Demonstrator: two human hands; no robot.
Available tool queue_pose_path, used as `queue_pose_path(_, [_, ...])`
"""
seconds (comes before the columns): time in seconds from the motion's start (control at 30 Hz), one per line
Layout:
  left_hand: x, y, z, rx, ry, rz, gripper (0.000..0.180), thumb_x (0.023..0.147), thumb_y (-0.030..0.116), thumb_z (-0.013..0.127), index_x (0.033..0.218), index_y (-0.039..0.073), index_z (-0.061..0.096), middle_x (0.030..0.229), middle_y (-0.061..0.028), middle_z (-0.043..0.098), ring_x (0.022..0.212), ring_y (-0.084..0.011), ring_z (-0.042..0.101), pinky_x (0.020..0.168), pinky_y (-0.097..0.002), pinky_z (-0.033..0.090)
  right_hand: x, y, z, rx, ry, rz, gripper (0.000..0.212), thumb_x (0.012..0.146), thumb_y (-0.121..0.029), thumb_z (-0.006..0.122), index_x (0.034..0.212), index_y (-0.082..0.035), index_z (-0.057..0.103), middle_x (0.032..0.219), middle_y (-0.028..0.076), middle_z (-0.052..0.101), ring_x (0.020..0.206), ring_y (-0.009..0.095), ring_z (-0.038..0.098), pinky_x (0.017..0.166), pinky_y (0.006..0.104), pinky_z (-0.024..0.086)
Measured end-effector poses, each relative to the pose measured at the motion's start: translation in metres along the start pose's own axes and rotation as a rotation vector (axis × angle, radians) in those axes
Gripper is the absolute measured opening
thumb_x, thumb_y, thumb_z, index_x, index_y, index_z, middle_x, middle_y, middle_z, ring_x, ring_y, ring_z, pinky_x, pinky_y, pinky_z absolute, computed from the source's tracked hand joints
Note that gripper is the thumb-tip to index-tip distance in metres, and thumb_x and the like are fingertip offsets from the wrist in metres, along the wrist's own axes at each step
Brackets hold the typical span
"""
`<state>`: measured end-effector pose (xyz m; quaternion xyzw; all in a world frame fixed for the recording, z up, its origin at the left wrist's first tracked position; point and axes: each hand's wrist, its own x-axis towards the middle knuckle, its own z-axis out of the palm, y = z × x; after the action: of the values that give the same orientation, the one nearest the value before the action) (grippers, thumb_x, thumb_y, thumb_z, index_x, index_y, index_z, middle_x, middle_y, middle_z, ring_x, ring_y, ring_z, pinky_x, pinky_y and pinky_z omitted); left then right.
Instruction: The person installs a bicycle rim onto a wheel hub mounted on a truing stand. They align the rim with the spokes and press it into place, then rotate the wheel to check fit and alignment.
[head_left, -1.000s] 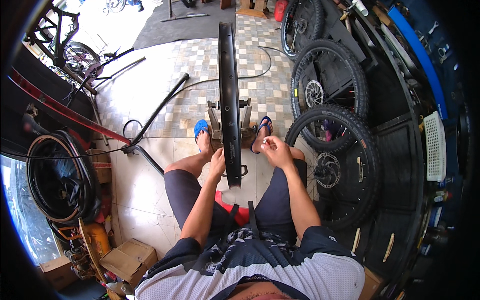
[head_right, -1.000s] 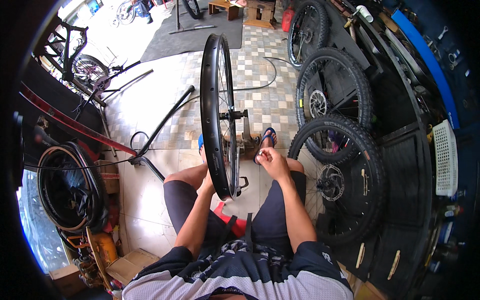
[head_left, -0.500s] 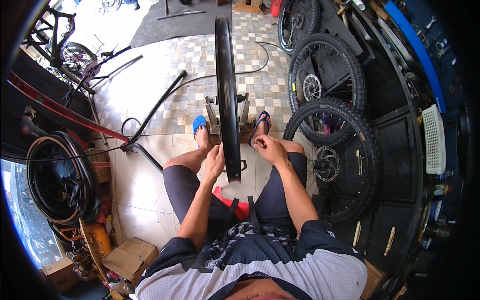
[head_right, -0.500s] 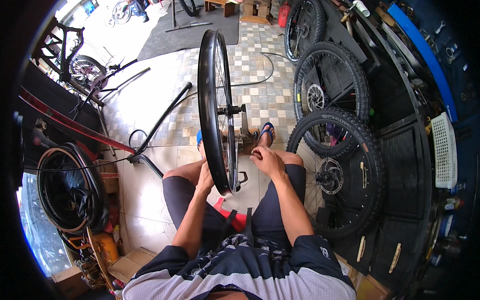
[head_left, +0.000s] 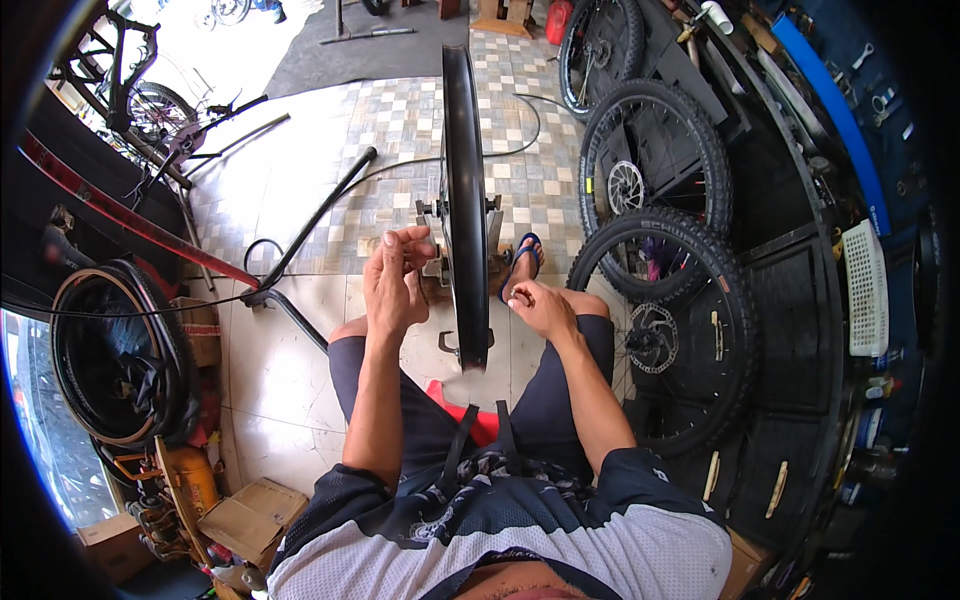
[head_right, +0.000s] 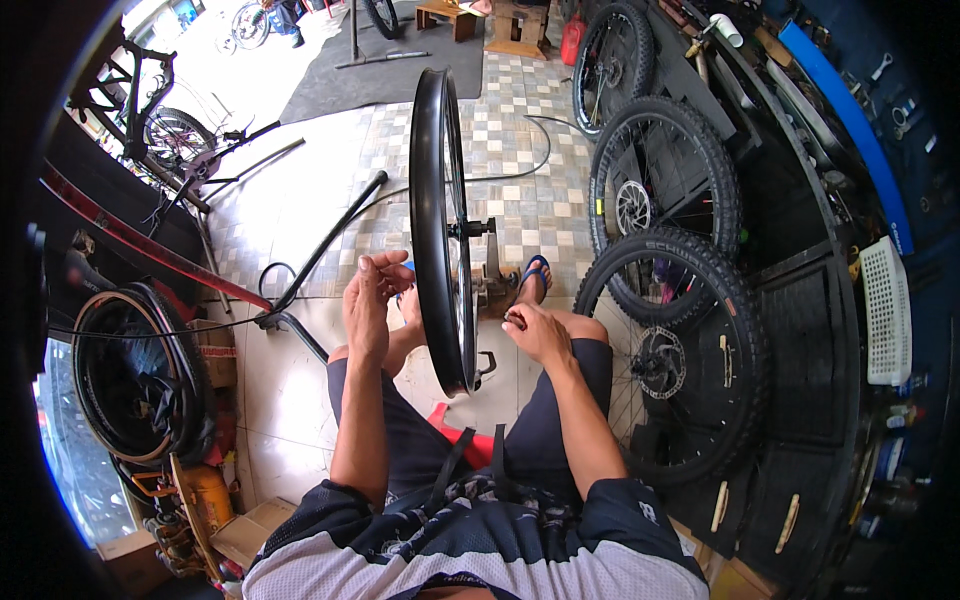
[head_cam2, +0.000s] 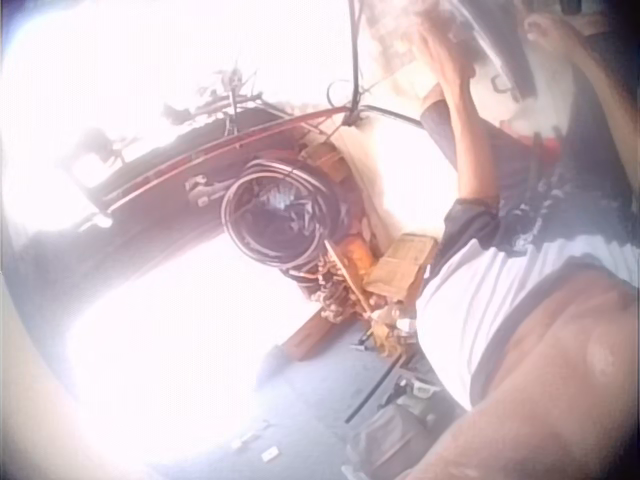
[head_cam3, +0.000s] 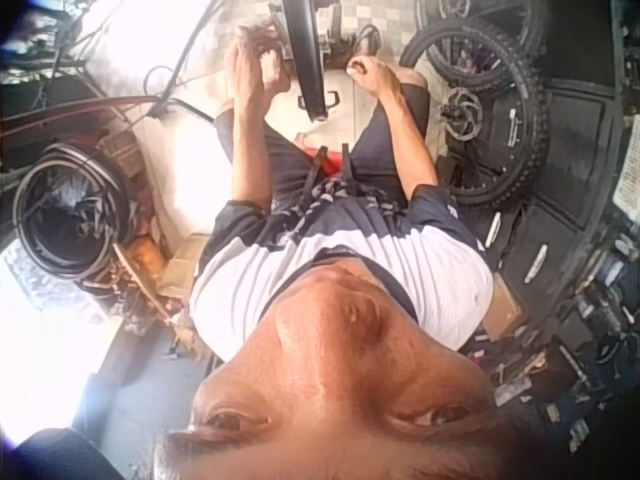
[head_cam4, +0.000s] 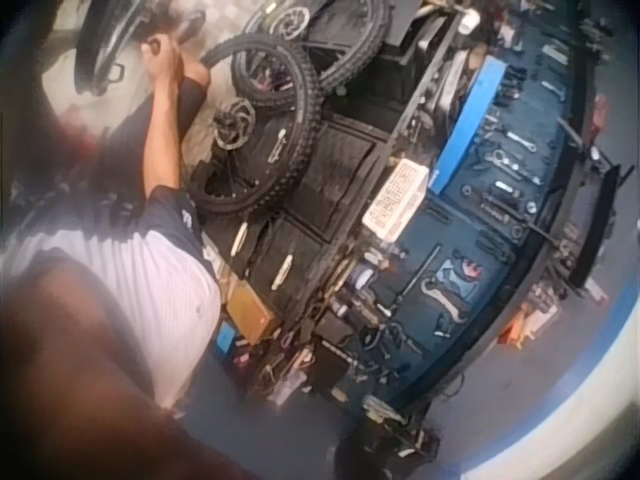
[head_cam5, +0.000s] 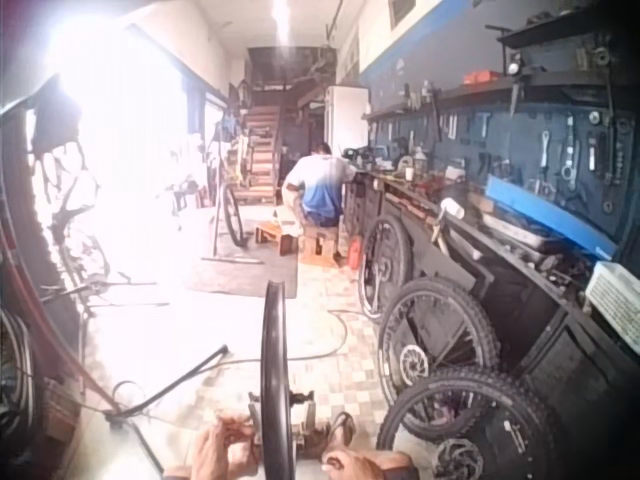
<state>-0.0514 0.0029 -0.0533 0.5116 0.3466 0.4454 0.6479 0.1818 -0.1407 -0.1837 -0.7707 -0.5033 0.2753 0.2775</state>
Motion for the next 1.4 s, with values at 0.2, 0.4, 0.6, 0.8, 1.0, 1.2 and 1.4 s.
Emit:
queue_pose_path(0.2, [-0.009, -0.011, 0.002, -0.013, 0.02, -0.043, 0.056, 0.111, 0.047, 0.041, 0.119, 0.0, 0.07, 0.095, -0.0045, 0.069, 0.087, -0.0115, 0.061, 0.084, -0.0267, 0.048, -0.001, -0.001, 0.0, -0.013, -0.012, 0.015, 0.032, 0.089, -0.034, 0.071, 0.11, -0.01, 0.07, 0.105, 0.012, 0.073, 0.098, 0.035, 0.069, 0.081, 0.0436, 0.054])
queue_pose_path(0.4, [-0.009, -0.013, 0.0, -0.009, 0.021, -0.057, 0.057, 0.111, 0.048, 0.042, 0.12, 0.0, 0.07, 0.096, -0.005, 0.069, 0.089, -0.0123, 0.061, 0.086, -0.0282, 0.049, -0.001, 0.002, 0.003, -0.002, 0.022, -0.022, 0.035, 0.088, -0.032, 0.073, 0.111, -0.007, 0.069, 0.095, 0.014, 0.071, 0.088, 0.032, 0.069, 0.077, 0.0413, 0.053])
queue_pose_path(0.6, [-0.01, -0.015, 0.001, -0.001, 0.018, -0.045, 0.056, 0.111, 0.048, 0.042, 0.12, -0.001, 0.07, 0.097, -0.0055, 0.068, 0.089, -0.0129, 0.061, 0.086, -0.029, 0.05, -0.001, 0.002, 0.002, 0.016, 0.019, -0.021, 0.035, 0.087, -0.032, 0.073, 0.111, -0.006, 0.069, 0.095, 0.015, 0.071, 0.088, 0.032, 0.069, 0.077, 0.0412, 0.053])
queue_pose_path(0.8, [-0.01, -0.016, 0.002, -0.018, 0.011, -0.063, 0.056, 0.111, 0.047, 0.041, 0.12, 0.0, 0.069, 0.097, -0.0052, 0.068, 0.089, -0.0128, 0.061, 0.086, -0.0288, 0.049, -0.001, -0.001, -0.001, -0.015, -0.021, 0.031, 0.032, 0.089, -0.034, 0.071, 0.111, -0.01, 0.07, 0.105, 0.013, 0.072, 0.095, 0.034, 0.07, 0.081, 0.0433, 0.054])
queue_pose_path(1.0, [-0.01, -0.019, 0.001, -0.034, 0.012, -0.056, 0.055, 0.111, 0.047, 0.042, 0.119, 0.0, 0.07, 0.097, -0.0045, 0.068, 0.089, -0.0122, 0.061, 0.085, -0.0279, 0.048, -0.002, -0.002, -0.001, -0.014, -0.018, 0.025, 0.032, 0.089, -0.034, 0.071, 0.111, -0.01, 0.07, 0.107, 0.012, 0.072, 0.096, 0.034, 0.07, 0.081, 0.0429, 0.054])
queue_pose_path(1.2, [-0.011, -0.021, 0.001, -0.03, 0.012, -0.054, 0.055, 0.111, 0.047, 0.042, 0.119, 0.001, 0.07, 0.097, -0.0035, 0.069, 0.088, -0.0113, 0.06, 0.084, -0.0272, 0.047, -0.003, -0.002, -0.001, -0.014, -0.022, 0.031, 0.033, 0.089, -0.033, 0.072, 0.112, -0.01, 0.07, 0.109, 0.012, 0.072, 0.097, 0.034, 0.07, 0.082, 0.0425, 0.055])
queue_pose_path(1.4, [-0.012, -0.021, 0.001, -0.012, 0.023, -0.059, 0.055, 0.111, 0.047, 0.042, 0.118, 0.001, 0.07, 0.097, -0.003, 0.069, 0.088, -0.0107, 0.06, 0.084, -0.0269, 0.046, -0.002, 0.001, 0.001, -0.019, -0.036, 0.039, 0.034, 0.089, -0.033, 0.072, 0.113, -0.009, 0.069, 0.109, 0.012, 0.073, 0.099, 0.034, 0.07, 0.083, 0.0428, 0.055])
